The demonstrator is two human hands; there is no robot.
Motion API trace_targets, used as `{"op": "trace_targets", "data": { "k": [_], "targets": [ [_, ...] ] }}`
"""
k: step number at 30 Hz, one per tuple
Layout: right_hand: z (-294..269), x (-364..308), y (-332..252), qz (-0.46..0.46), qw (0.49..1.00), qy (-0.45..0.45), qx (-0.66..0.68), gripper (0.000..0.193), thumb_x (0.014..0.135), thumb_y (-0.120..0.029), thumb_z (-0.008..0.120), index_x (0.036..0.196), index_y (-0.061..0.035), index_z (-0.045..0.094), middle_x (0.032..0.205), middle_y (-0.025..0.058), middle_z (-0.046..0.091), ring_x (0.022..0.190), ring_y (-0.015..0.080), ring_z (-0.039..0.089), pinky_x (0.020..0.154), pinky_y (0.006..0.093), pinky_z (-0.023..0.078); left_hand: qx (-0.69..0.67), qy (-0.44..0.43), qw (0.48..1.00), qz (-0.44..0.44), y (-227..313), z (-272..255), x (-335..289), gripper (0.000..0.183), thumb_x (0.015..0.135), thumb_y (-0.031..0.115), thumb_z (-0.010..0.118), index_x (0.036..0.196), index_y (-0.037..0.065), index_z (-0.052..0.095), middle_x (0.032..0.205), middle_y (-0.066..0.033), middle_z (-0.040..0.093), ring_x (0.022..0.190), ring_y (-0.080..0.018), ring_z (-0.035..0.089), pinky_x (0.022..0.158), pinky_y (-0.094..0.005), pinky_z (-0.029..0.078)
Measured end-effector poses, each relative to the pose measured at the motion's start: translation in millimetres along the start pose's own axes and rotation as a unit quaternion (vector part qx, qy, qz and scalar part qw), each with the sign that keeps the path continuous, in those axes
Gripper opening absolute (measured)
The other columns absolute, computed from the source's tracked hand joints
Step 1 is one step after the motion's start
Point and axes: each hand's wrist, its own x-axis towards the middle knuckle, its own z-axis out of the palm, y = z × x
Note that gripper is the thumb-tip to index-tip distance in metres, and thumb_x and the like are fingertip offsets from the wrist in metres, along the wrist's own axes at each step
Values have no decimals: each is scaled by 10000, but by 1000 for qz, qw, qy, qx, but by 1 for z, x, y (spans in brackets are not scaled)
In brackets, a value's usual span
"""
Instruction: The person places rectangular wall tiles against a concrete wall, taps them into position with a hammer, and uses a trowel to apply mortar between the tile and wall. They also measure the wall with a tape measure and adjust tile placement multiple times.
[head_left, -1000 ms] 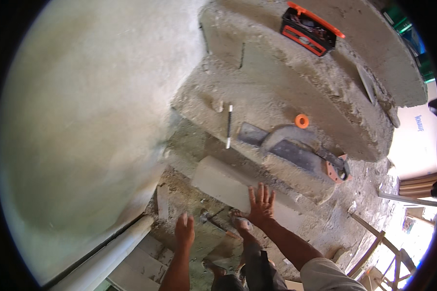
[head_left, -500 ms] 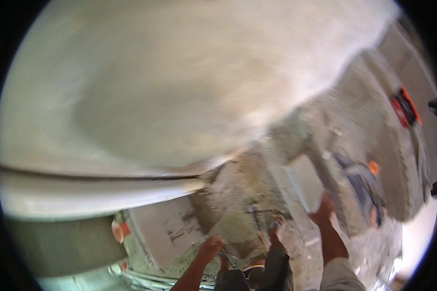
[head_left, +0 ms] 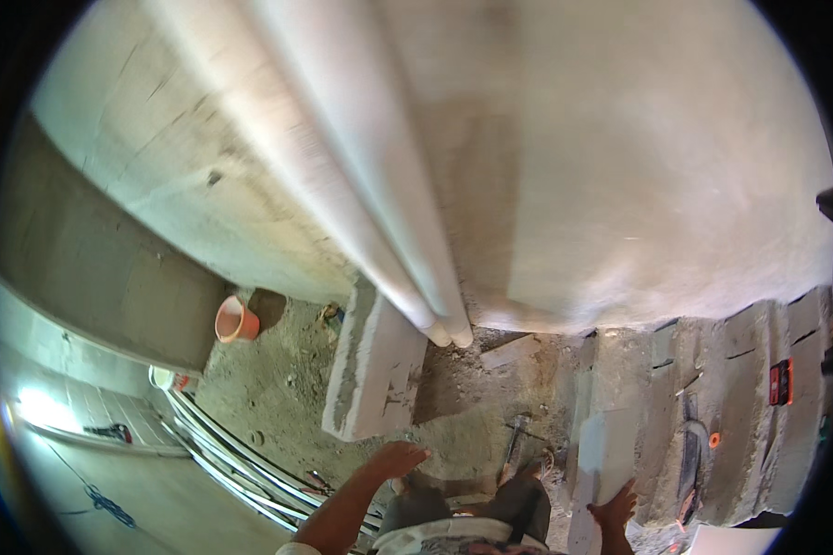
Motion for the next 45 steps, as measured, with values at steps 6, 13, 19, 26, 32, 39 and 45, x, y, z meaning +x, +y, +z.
{"op": "trace_targets", "data": {
  "k": [6,13,19,26,32,39,45],
  "targets": [
    [16,-179,-48,-6,999,46,5,1398,488,-336,924,1520,-116,7,1357,286,337,1248,461,382,1029,580,344,-122,134,980,79,-191,-54,-70,437,911,459,537,991,50,668,937,-186,676,911,-330,651,813,-461,484],
    [51,-299,-139,-10,999,-21,29,1369,483,-435,919,1534,-240,64,1330,275,364,1236,448,425,1021,536,380,-427,336,820,-181,-421,-110,-153,309,898,369,596,920,61,595,831,-50,611,733,-153,586,677,-335,460],
    [63,-316,-225,-74,997,3,1,1343,480,-463,909,1531,-293,91,1328,299,368,1240,467,419,1033,541,366,-443,378,803,-129,-468,-94,-88,340,923,385,559,838,60,616,809,-44,637,736,-197,590,678,-367,475],
    [-2,-370,-319,-159,985,69,-23,1346,479,-424,912,1536,-210,107,1259,282,402,1166,452,455,978,507,400,-119,181,960,180,-331,-88,-62,334,974,209,457,1263,57,525,1222,-185,585,1110,-345,587,928,-446,466],
    [-63,-436,-406,-177,977,102,62,1237,502,-379,896,1512,-179,212,1252,246,383,1191,437,407,1027,525,326,-170,16,967,188,-233,-170,-21,545,986,417,444,1354,15,419,1215,-255,572,1124,-368,579,923,-417,469],
    [-74,-458,-528,-176,977,93,82,1216,509,-359,889,1503,-129,228,1234,253,384,1163,428,421,1018,528,327,-269,-79,924,260,-205,-231,41,690,990,465,387,1468,-15,255,1442,-254,381,1304,-379,435,1061,-407,358],
    [-52,-442,-607,-140,977,128,96,1226,506,-305,889,1509,-113,211,1186,226,394,1113,413,466,968,485,412,-249,-20,948,195,-218,-244,108,699,999,467,349,1507,20,173,1516,-240,279,1415,-416,227,1142,-489,196]
  ]
}}
